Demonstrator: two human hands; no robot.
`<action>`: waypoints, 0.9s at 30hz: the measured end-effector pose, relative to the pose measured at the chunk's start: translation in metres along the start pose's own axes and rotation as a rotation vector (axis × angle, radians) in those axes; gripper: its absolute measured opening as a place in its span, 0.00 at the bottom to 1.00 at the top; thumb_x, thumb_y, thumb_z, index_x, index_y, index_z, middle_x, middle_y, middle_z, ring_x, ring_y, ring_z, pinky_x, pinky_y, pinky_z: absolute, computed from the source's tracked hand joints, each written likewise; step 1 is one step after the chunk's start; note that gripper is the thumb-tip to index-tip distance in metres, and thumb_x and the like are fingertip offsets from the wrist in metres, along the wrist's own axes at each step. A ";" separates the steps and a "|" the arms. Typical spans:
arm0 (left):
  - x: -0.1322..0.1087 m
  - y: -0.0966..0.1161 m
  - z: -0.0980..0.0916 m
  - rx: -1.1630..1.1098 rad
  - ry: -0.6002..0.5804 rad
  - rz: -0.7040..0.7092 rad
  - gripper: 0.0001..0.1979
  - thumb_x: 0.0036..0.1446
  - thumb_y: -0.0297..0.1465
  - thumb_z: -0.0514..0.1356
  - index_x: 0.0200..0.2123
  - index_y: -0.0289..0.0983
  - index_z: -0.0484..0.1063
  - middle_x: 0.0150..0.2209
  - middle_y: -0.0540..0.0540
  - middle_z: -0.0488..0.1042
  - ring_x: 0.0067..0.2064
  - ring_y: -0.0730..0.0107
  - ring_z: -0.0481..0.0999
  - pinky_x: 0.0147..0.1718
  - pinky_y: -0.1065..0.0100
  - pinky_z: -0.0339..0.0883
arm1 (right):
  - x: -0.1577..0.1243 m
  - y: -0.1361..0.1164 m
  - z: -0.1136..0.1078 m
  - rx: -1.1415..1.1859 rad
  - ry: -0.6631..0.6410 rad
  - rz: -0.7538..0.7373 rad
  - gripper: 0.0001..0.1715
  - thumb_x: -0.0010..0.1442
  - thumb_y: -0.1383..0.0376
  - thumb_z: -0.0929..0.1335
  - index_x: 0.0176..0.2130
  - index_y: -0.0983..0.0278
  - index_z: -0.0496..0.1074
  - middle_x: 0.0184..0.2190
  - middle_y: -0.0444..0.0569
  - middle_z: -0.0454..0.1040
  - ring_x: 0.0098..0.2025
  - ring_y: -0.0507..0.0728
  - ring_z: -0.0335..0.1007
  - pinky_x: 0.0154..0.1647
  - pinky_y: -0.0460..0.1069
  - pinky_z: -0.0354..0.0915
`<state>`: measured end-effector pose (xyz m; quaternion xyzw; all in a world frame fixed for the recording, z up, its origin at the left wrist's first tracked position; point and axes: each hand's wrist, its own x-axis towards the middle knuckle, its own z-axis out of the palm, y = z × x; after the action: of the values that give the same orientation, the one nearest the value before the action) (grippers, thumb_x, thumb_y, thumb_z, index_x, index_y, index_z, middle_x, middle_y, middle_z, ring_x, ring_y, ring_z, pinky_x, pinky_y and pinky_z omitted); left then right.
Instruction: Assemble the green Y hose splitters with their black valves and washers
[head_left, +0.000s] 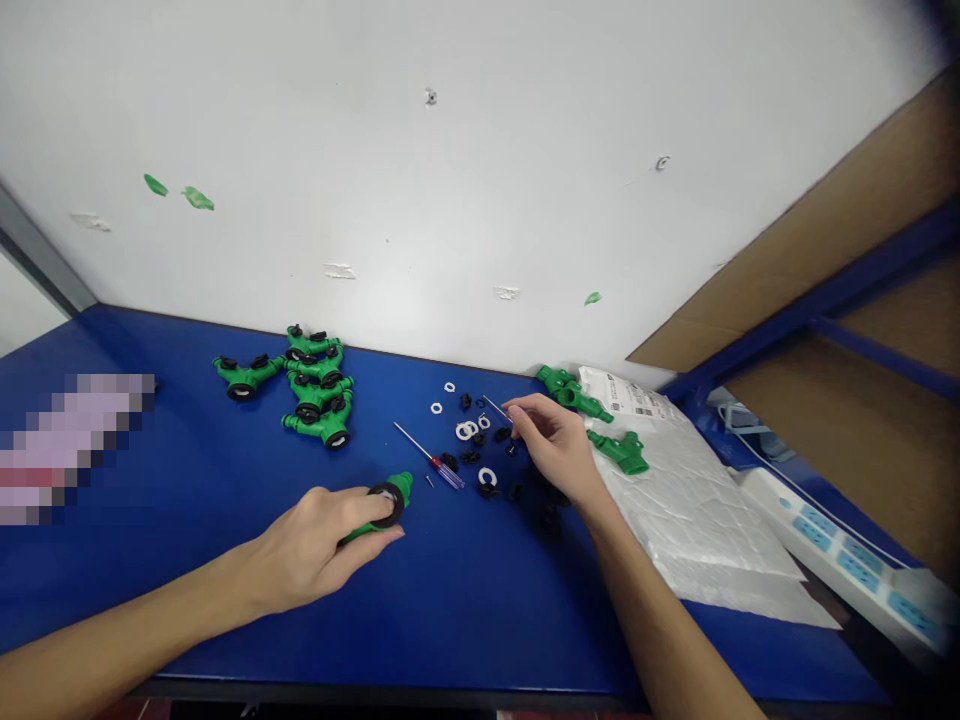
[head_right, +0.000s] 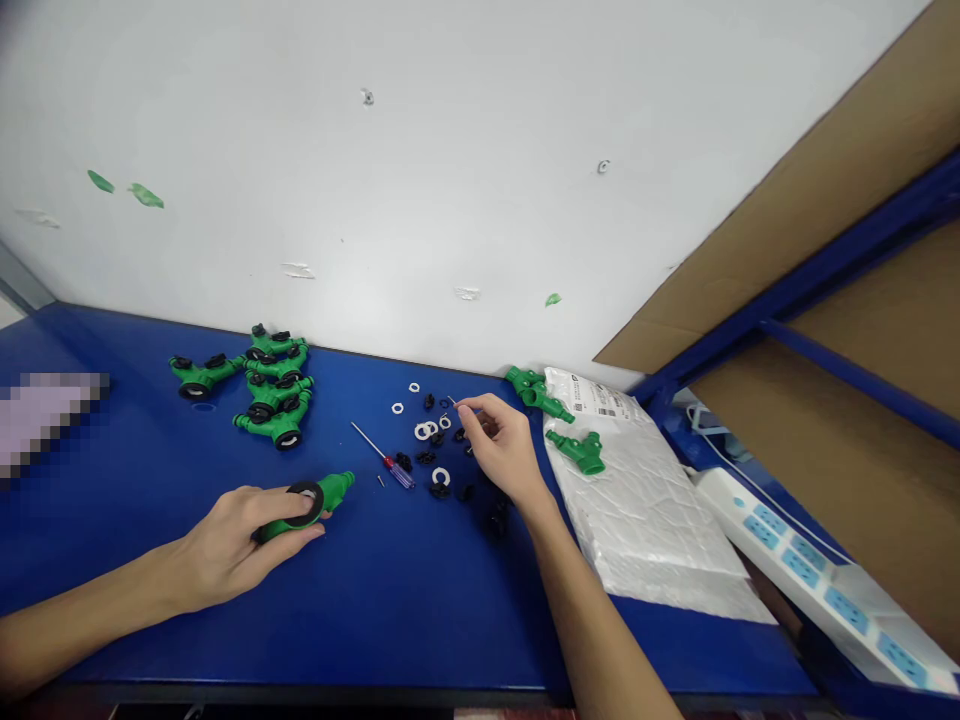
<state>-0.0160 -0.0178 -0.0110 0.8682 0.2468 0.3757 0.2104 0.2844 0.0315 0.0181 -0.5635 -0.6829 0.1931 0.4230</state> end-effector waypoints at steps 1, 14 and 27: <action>-0.001 -0.001 0.001 0.001 0.051 0.028 0.03 0.65 0.28 0.54 0.42 0.38 0.65 0.23 0.55 0.67 0.18 0.78 0.62 0.18 0.74 0.57 | 0.000 0.001 0.001 -0.023 -0.016 -0.009 0.19 0.62 0.52 0.65 0.35 0.65 0.74 0.25 0.46 0.72 0.23 0.52 0.66 0.23 0.47 0.63; 0.000 0.000 -0.002 0.038 0.029 0.123 0.11 0.63 0.22 0.55 0.48 0.37 0.63 0.22 0.57 0.57 0.20 0.76 0.54 0.18 0.71 0.50 | 0.008 0.015 -0.026 -0.345 0.072 -0.039 0.15 0.62 0.59 0.64 0.32 0.65 0.76 0.27 0.50 0.77 0.26 0.55 0.69 0.29 0.50 0.65; 0.002 -0.001 -0.003 0.050 0.051 0.072 0.09 0.64 0.25 0.55 0.47 0.38 0.62 0.22 0.57 0.64 0.17 0.81 0.54 0.15 0.76 0.49 | 0.008 0.013 -0.023 -0.406 -0.121 -0.108 0.11 0.61 0.64 0.65 0.37 0.64 0.77 0.33 0.51 0.77 0.32 0.57 0.71 0.36 0.53 0.68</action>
<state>-0.0172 -0.0153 -0.0092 0.8715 0.2302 0.3987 0.1687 0.3104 0.0376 0.0243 -0.5870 -0.7611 0.0624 0.2688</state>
